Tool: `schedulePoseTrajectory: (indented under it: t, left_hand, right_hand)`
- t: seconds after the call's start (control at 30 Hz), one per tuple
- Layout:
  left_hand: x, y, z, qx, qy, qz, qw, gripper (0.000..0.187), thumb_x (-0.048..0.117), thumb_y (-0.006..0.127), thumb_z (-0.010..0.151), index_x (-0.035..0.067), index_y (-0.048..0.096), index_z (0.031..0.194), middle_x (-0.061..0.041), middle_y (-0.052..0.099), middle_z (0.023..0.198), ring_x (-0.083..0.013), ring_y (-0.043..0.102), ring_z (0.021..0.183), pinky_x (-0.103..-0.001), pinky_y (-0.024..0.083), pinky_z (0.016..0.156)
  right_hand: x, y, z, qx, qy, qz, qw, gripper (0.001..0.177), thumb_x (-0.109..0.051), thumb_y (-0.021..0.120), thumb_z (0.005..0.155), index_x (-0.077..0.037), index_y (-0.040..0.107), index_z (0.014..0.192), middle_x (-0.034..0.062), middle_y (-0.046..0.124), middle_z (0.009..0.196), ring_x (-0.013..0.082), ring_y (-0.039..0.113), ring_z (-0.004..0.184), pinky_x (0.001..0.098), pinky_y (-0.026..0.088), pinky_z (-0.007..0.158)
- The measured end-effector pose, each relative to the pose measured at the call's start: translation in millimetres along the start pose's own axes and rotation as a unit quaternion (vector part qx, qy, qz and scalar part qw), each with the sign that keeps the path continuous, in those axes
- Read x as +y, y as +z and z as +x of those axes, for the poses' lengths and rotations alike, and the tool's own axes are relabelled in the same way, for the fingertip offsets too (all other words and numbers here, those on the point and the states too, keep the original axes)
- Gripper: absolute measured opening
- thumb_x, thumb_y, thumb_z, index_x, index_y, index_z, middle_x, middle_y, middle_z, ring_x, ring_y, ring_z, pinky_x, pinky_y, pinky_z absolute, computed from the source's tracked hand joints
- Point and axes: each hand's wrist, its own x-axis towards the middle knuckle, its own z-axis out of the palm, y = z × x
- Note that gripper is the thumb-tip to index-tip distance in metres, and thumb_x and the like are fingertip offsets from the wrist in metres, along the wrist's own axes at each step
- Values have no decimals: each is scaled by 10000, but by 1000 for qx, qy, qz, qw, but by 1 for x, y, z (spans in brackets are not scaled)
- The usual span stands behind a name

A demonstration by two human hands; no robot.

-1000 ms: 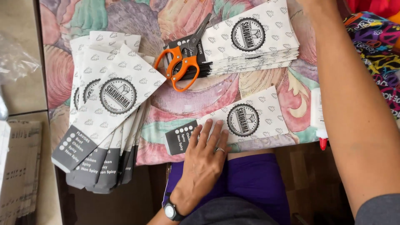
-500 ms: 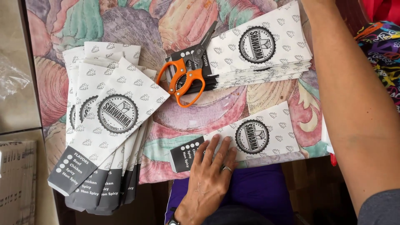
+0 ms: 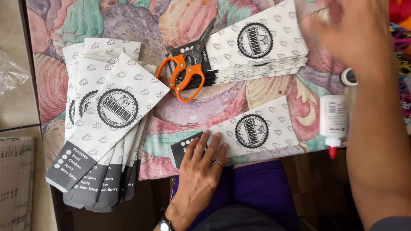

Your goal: The person glues paper sleeves together by applying liquid glue to one edge and pressing it onto another sleeve.

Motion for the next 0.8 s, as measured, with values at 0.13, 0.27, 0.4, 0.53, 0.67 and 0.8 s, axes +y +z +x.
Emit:
schedulePoseTrajectory:
  t: [0.13,0.27,0.4,0.53,0.67,0.8]
  left_hand:
    - [-2,6,-1,19,12,13,1000,236,134,681,1008,4,679,1205,-220,613,1392,-467,557,1313,-586,485,1040]
    - [-3,7,4,36,26,17,999,197,164,711,987,29,719,1130,-204,658,1346,-457,597,1268,-576,518,976]
    - [-1,2,8,15,34,24,999,197,182,756,940,47,758,1083,-188,697,1299,-435,615,1253,-521,541,867]
    - [-9,1,9,-1,28,32,999,196,215,750,931,109,761,1095,-128,703,1313,-397,646,1226,-505,561,856]
    - [-11,-10,18,-10,36,-8,999,85,165,710,961,93,752,975,-131,749,1208,-373,705,1138,-443,615,731]
    - [-12,-25,35,-32,27,-40,998,113,115,590,1043,20,640,1007,-106,697,829,-324,684,712,-422,467,499]
  right_hand:
    - [-19,-35,-112,-102,93,-167,976,413,-473,805,1029,-80,761,1146,177,689,1033,390,681,973,515,531,841]
    - [-21,-25,-173,-224,291,-48,929,720,-516,668,925,7,606,1416,256,700,1223,473,646,1135,575,497,904]
    - [-25,-4,-196,-87,420,219,876,535,-259,837,844,-15,698,1298,106,754,955,208,679,779,347,533,677]
    - [-19,17,-230,61,430,480,762,383,-16,758,873,4,651,1241,100,719,1111,167,686,904,341,610,645]
    - [-30,18,-259,233,333,589,698,554,-6,804,780,-17,599,1295,52,687,1142,154,685,1059,325,621,982]
    - [-40,50,-285,310,296,510,746,442,5,881,724,38,684,1119,139,721,1112,199,717,959,380,663,924]
